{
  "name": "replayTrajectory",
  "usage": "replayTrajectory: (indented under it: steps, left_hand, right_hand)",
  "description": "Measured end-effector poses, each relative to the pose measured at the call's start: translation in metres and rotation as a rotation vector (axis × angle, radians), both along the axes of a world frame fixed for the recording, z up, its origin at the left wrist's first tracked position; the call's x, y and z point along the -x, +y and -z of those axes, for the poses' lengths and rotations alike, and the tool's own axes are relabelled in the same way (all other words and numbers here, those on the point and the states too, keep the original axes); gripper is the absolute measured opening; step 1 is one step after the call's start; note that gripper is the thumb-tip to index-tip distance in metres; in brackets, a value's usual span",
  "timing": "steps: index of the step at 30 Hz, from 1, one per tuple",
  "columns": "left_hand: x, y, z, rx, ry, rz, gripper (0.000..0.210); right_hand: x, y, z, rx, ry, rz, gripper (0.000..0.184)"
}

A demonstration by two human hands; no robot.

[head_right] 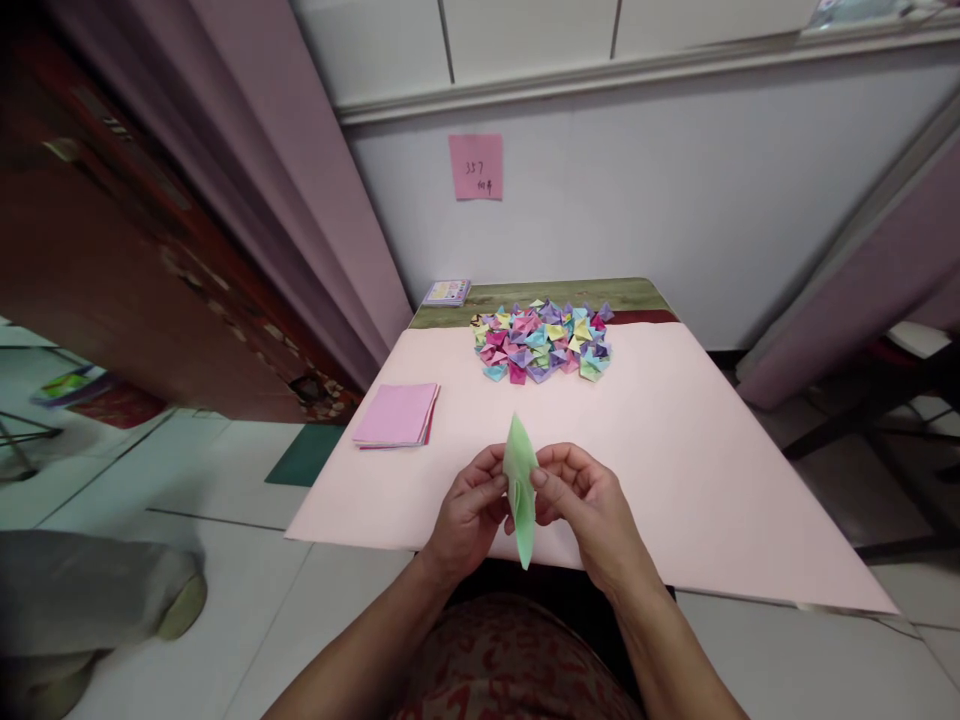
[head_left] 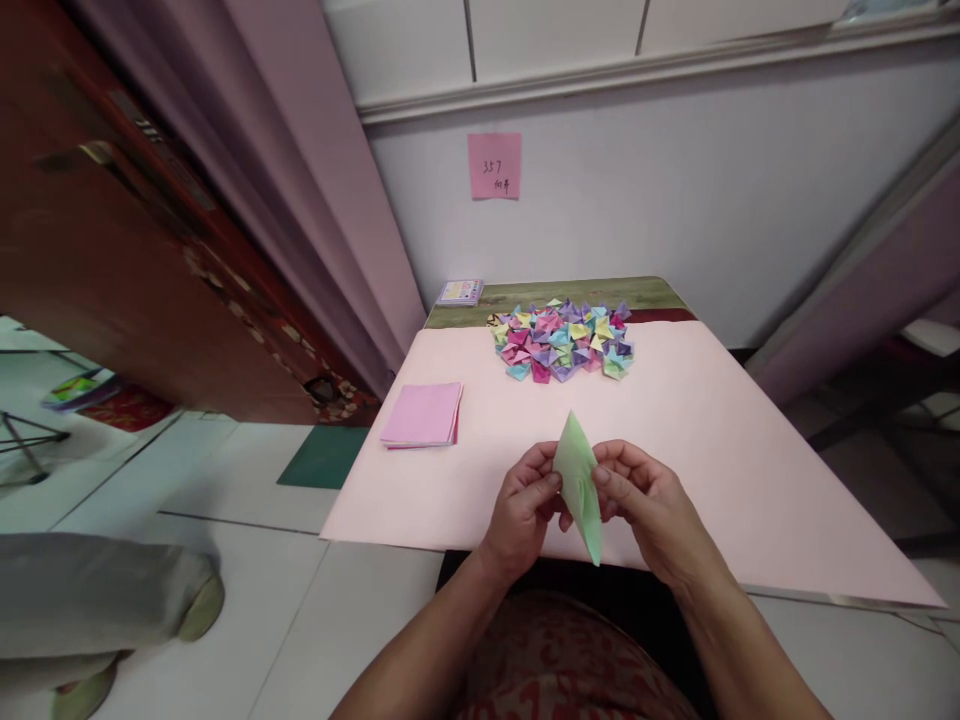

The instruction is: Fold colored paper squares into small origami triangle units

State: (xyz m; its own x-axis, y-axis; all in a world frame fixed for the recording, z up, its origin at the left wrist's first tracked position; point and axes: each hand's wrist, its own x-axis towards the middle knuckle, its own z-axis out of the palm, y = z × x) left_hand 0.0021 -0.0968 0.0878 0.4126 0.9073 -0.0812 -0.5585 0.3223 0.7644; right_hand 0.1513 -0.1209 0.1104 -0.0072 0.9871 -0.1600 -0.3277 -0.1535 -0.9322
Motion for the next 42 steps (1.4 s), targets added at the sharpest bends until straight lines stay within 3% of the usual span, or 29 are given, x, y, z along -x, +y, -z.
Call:
replayTrajectory:
  steps: [7, 15, 22, 25, 29, 34, 42]
  left_hand:
    - [0.009, 0.005, 0.001, -0.083, 0.164, 0.019, 0.036]
    - [0.02, 0.012, 0.0, -0.186, 0.441, 0.223, 0.038]
    - [0.019, 0.011, 0.001, -0.251, 0.502, 0.287, 0.036]
    - [0.018, 0.008, -0.003, -0.309, 0.548, 0.294, 0.04]
    - [0.019, 0.007, -0.009, -0.473, 0.72, 0.254, 0.056]
    - [0.022, 0.007, -0.009, -0.733, 0.905, 0.099, 0.051]
    - [0.025, 0.01, -0.004, -0.792, 0.917, 0.034, 0.045]
  right_hand:
    - [-0.006, 0.004, 0.0, -0.003, -0.132, -0.035, 0.035]
    - [-0.021, 0.021, 0.02, -0.026, -0.277, -0.25, 0.025]
    - [-0.018, 0.028, 0.041, -0.024, -0.445, -0.189, 0.019]
    - [-0.017, 0.027, 0.042, 0.006, -0.419, -0.178, 0.02]
    - [-0.014, 0.026, 0.035, 0.064, -0.355, -0.161, 0.025]
    - [-0.014, 0.027, 0.027, 0.084, -0.288, -0.193, 0.029]
    - [-0.016, 0.029, 0.026, 0.07, -0.264, -0.239, 0.021]
